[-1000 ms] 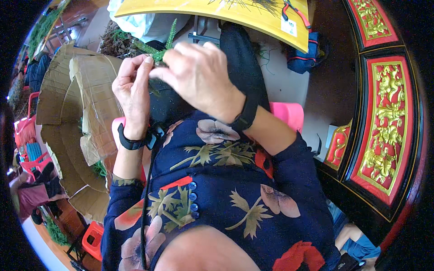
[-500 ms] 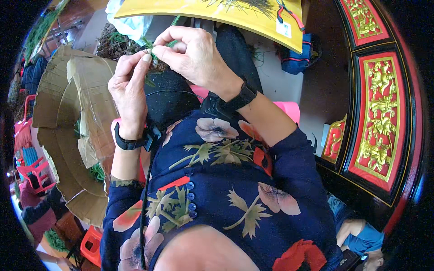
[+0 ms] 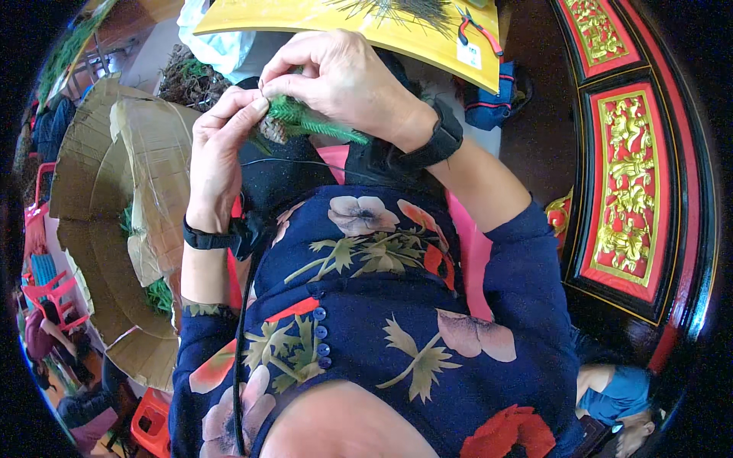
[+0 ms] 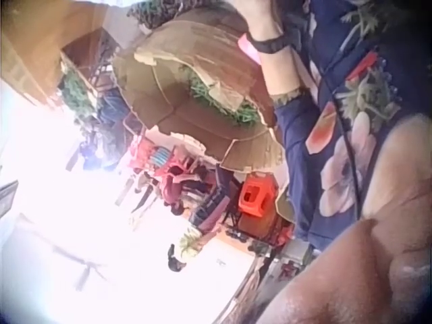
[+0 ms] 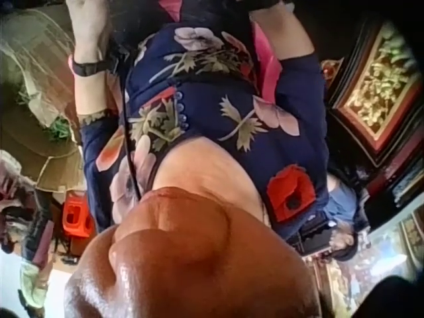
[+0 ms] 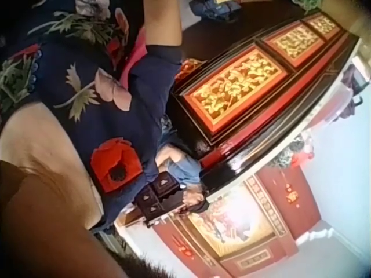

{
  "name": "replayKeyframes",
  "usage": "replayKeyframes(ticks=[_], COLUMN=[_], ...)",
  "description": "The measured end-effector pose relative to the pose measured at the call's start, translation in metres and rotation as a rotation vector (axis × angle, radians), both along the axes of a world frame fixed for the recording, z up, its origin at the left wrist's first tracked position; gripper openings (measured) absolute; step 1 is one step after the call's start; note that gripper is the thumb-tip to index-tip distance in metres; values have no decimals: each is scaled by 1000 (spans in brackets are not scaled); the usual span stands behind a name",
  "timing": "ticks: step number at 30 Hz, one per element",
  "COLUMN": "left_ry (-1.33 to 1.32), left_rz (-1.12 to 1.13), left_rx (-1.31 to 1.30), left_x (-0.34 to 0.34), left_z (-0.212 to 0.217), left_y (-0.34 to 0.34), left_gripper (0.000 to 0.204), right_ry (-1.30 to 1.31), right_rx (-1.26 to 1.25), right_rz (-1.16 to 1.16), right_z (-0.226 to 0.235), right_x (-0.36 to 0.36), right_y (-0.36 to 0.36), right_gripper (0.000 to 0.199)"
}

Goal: Assembling artificial plant branches by attaching green plastic needles to wire stems and trimming them with wire cutters.

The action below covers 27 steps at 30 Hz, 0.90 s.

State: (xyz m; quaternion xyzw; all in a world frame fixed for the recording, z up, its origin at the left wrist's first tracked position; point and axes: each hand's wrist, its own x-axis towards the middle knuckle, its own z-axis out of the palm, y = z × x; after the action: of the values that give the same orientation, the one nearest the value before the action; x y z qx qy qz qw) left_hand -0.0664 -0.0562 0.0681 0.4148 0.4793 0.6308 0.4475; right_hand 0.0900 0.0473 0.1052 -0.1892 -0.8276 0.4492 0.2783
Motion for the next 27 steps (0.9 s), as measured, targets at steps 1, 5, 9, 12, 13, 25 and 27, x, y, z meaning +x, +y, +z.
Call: replayKeyframes(ticks=[1,5,9,12,13,25,27], left_ry=[-72,-244,-158,28,147,-101,-180], left_rz=[-57,-197,-243,-192,-134,-178,-249], left_rx=[-34,-153,-85,-19,-10,-20,-46], left_x=[-3,-9,-10,-6,-4,-8,-6], left_z=[1,12,10,12,14,13,15], left_y=[0,-8,-10,-10,-10,-9,-7], left_gripper=[9,9,9,9,9,13,14], right_ry=[83,233,135,6,-108,-90,10], right_rx=[202,581,522,515,459,386,767], right_rz=[37,221,443,443,321,286,430], right_z=[1,12,31,39,41,58,50], right_x=[-2,-8,-9,-6,-4,-6,-1], right_y=[3,12,14,8,1,10,21], right_gripper=[8,10,11,11,11,15,14])
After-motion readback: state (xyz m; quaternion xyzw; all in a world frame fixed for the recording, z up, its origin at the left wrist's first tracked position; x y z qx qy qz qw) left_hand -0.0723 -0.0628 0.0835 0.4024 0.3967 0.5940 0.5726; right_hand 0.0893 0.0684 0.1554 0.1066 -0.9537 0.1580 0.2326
